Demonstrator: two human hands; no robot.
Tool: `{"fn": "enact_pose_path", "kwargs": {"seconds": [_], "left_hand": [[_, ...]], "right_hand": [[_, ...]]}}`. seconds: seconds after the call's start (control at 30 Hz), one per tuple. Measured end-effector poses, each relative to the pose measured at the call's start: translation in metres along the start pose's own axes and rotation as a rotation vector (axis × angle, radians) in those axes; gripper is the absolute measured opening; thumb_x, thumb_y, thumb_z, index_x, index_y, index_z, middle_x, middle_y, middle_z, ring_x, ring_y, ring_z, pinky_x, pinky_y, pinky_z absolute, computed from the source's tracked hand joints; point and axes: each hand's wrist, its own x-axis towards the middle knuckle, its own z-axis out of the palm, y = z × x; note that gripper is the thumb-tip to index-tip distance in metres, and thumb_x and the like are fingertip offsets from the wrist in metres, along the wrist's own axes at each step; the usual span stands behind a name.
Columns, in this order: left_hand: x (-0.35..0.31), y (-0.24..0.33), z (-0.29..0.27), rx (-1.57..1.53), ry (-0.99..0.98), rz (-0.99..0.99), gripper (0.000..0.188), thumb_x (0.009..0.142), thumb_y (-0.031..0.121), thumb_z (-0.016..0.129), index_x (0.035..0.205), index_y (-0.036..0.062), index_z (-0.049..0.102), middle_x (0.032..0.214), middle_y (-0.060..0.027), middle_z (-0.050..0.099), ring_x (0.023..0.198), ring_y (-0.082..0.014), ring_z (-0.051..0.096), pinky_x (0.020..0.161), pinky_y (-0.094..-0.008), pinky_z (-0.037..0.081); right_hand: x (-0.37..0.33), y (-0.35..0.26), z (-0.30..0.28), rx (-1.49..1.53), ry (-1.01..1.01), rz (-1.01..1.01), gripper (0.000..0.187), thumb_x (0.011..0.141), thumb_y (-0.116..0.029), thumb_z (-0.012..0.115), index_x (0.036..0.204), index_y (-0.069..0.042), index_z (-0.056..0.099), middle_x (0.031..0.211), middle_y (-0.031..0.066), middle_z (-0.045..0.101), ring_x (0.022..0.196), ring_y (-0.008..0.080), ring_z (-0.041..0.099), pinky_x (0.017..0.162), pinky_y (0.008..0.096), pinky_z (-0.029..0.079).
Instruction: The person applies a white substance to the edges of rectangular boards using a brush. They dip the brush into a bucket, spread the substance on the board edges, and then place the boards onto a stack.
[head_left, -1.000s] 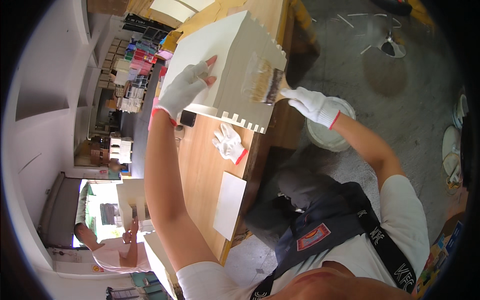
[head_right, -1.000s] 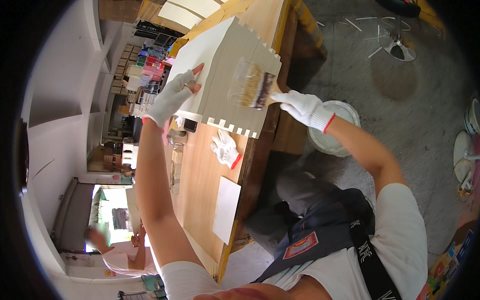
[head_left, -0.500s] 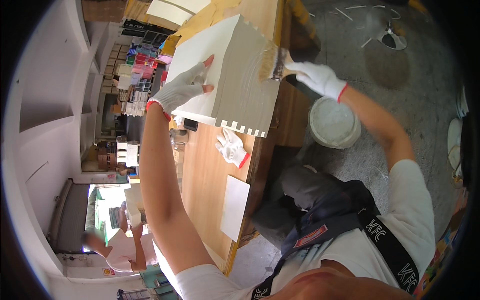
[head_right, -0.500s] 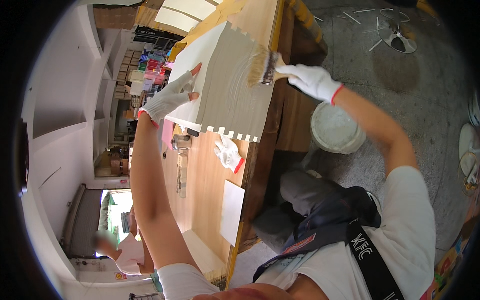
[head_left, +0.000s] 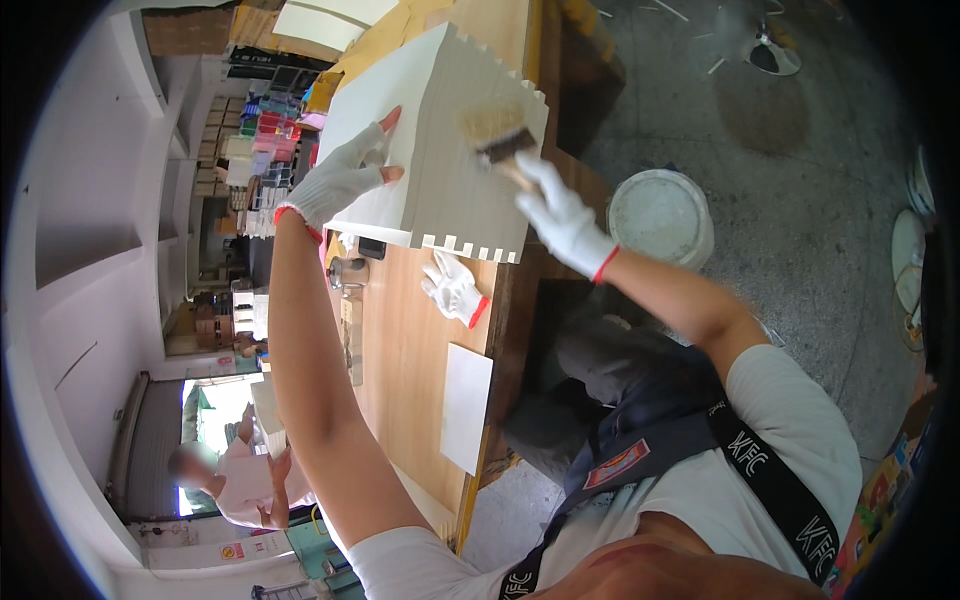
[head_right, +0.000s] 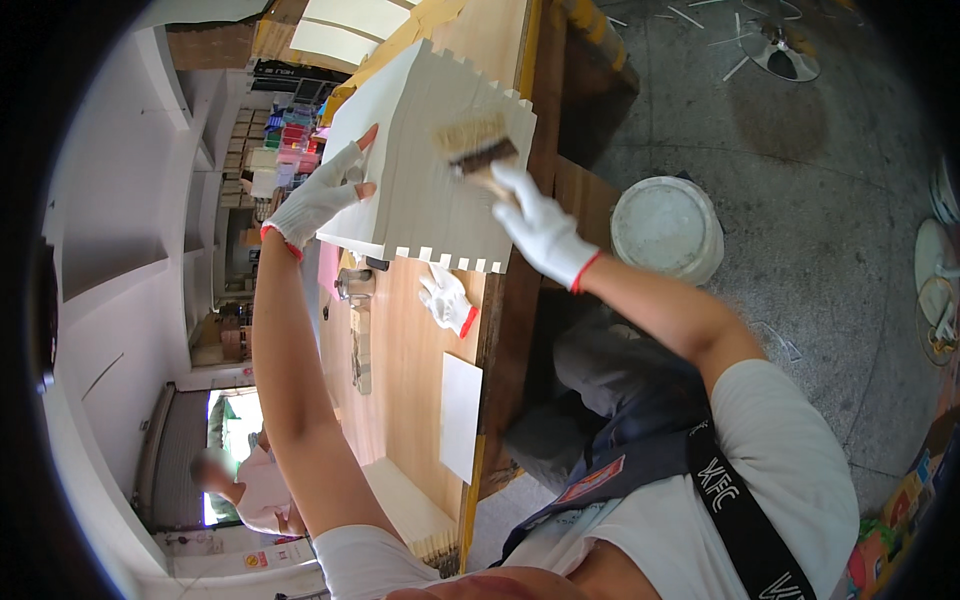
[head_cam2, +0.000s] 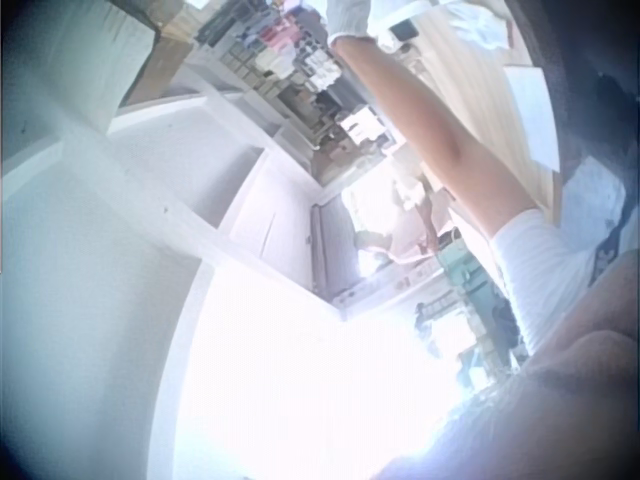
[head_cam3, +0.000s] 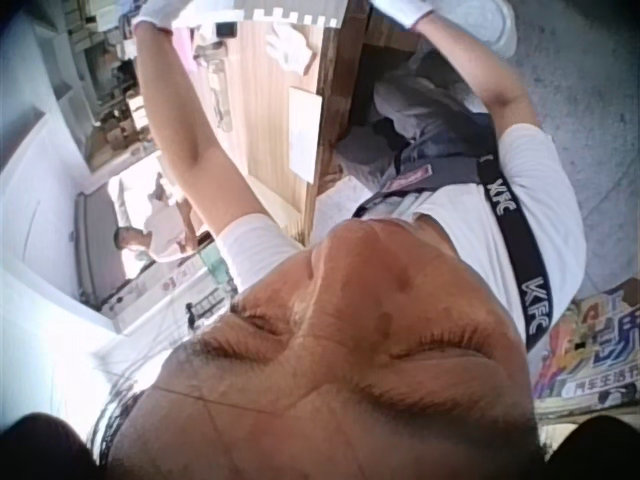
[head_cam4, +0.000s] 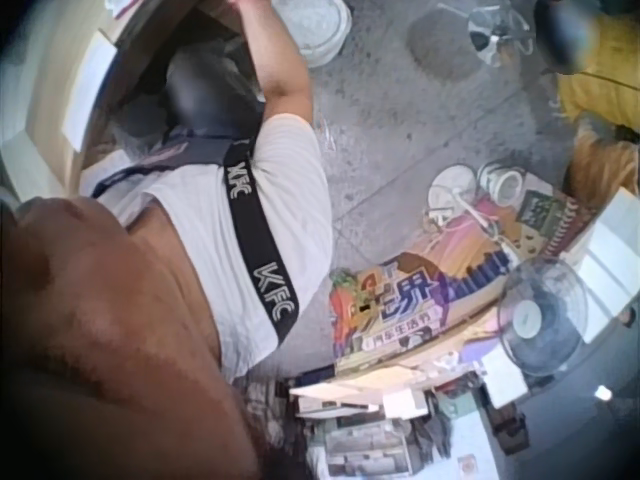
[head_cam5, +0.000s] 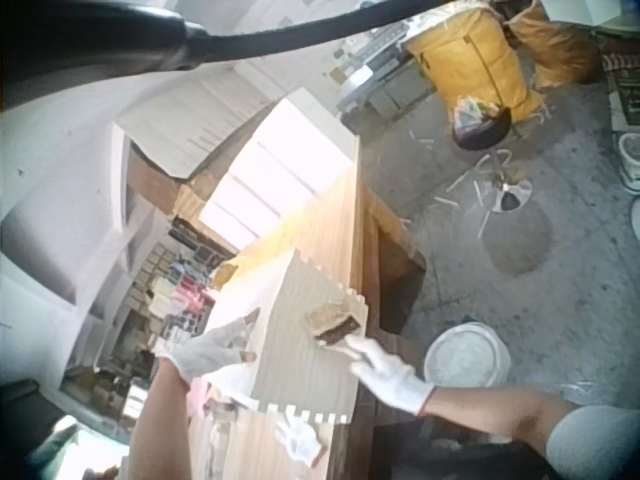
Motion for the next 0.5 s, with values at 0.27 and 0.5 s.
{"fn": "enact_pose_path", "kwargs": {"seconds": [0.27,0.5], "left_hand": [[0.001,-0.013,0.001,0.036,0.011,0.021,0.080,0.089,0.023,0.072,0.157,0.0154,0.029,0.087,0.0030,0.035,0.085,-0.0119,0.039,0.089,-0.0233,0.033],[0.001,-0.012,-0.002,-0.009,-0.007,0.031,0.081,0.089,0.021,0.072,0.157,0.0154,0.029,0.087,0.0030,0.035,0.085,-0.0117,0.038,0.089,-0.0222,0.033]], "right_hand": [[-0.091,0.095,-0.050,-0.220,-0.192,0.033,0.046,0.099,-0.017,0.056,0.142,-0.012,0.041,0.135,0.0143,0.058,0.121,0.0288,0.060,0.100,0.0385,0.048],[0.068,-0.044,-0.009,0.467,0.075,0.344,0.055,0.098,-0.020,0.052,0.148,-0.016,0.031,0.087,0.0074,0.059,0.054,0.0140,0.052,0.047,0.0318,0.045]]}}
